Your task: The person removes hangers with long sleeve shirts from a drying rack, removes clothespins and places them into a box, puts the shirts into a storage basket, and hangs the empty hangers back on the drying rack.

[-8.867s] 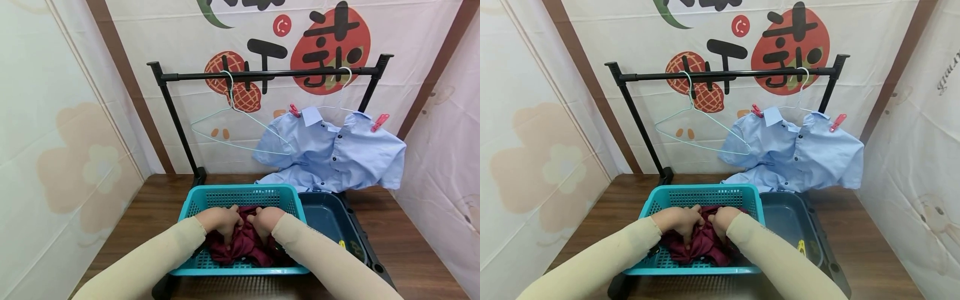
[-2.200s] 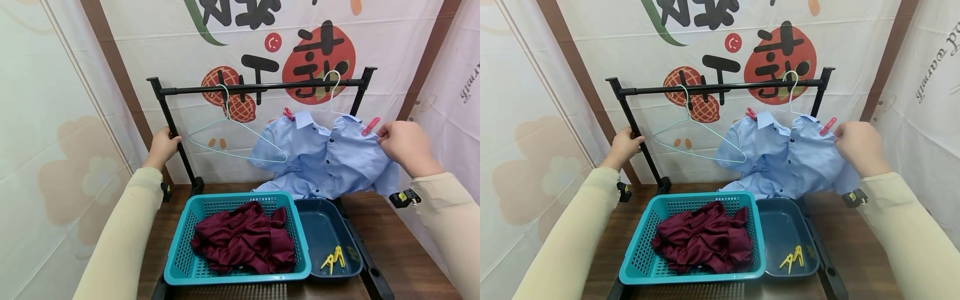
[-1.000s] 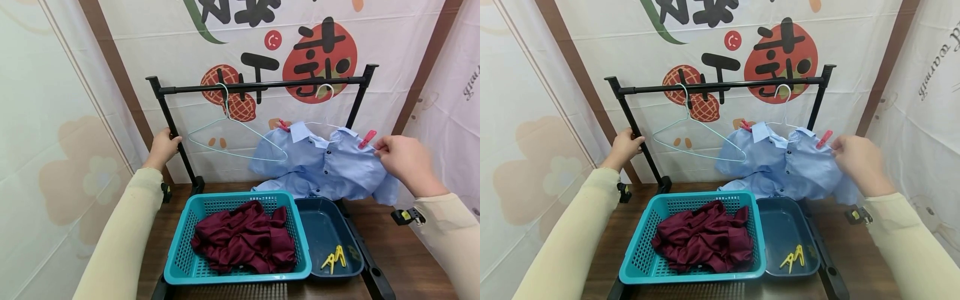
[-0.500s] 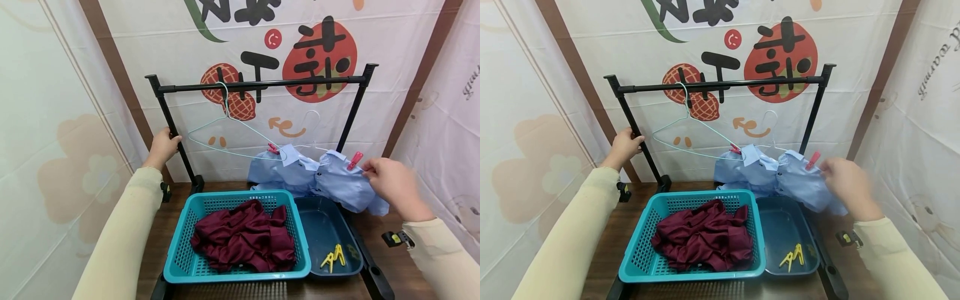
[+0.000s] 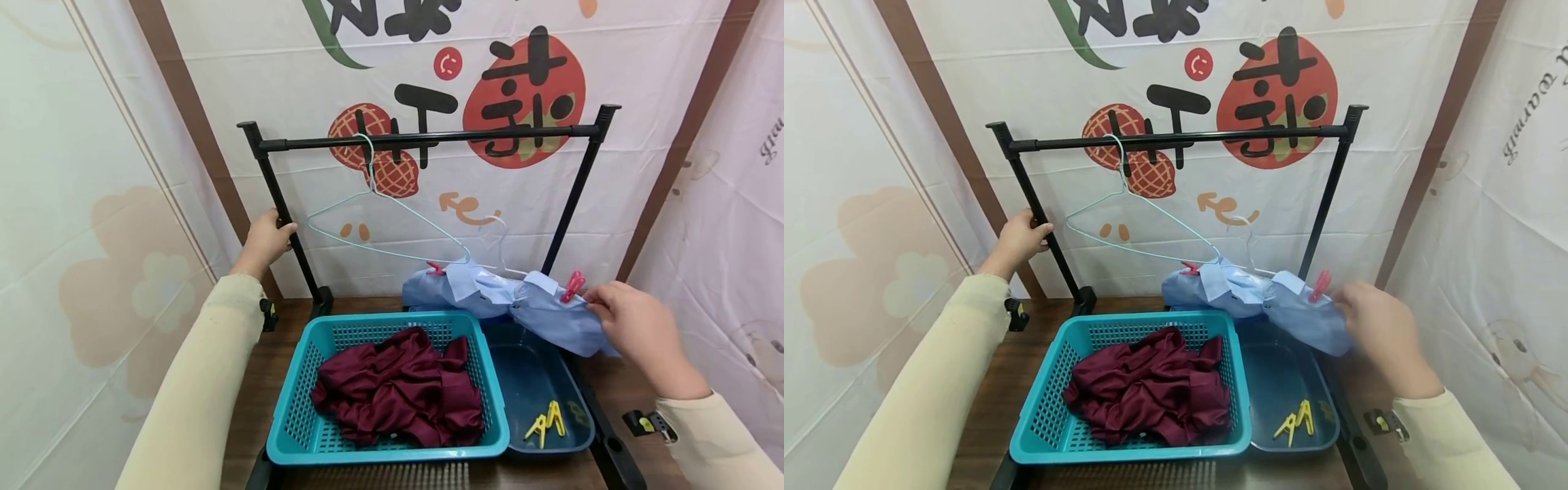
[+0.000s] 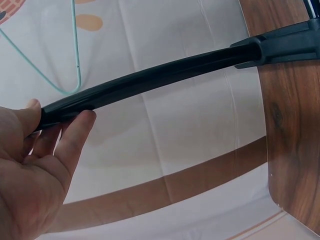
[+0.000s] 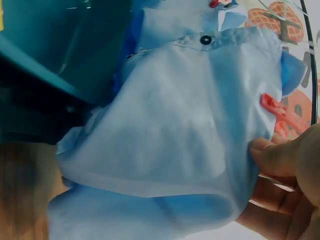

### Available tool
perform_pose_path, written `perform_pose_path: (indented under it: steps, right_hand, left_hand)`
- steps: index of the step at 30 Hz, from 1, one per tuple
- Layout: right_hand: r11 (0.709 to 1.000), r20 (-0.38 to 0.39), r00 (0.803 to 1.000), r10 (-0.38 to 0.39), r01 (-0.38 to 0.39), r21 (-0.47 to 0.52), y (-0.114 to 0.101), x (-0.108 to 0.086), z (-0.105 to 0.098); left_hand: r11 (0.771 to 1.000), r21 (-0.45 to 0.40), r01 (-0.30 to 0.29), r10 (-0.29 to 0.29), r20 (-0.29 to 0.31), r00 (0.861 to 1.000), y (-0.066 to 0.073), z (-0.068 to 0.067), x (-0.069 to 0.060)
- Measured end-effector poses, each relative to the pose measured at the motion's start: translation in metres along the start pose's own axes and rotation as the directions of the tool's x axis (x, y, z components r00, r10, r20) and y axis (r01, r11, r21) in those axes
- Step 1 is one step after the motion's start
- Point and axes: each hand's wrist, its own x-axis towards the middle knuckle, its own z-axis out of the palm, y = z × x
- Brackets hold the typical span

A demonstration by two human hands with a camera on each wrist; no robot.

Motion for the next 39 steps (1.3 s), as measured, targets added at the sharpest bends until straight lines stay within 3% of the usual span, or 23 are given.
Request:
perform_pose_path:
  steps: [5,10,18,26,39]
  right_hand:
    - [0.992,-0.122,0.985,-0.124,0.120,-0.040,-0.004,-0.011,0.007]
    - [0.972,-0.171,0.958,-0.231,0.220,-0.081,-0.011,-0.014,0.011]
    - [0.960,-0.202,0.939,-0.280,0.269,-0.078,-0.024,-0.009,0.006]
    - [0.937,-0.219,0.911,-0.349,0.336,-0.094,-0.045,0.014,-0.012]
    - [0.933,-0.381,0.854,-0.355,0.350,-0.084,-0.078,0.056,-0.051]
  left_hand:
    - [1.000,-0.011,-0.001,0.001,0.005,1.000,-0.001,0.002,0.000]
    - [1.000,0.001,0.001,-0.001,-0.003,1.000,-0.002,0.002,0.001]
    - [1.000,-0.006,0.006,-0.006,0.014,1.000,-0.004,0.001,0.002]
    - [1.000,0.029,-0.012,0.011,0.029,1.000,-0.010,-0.002,0.002]
    - [0.999,-0.015,-0.028,0.029,0.094,0.995,-0.016,-0.002,0.005]
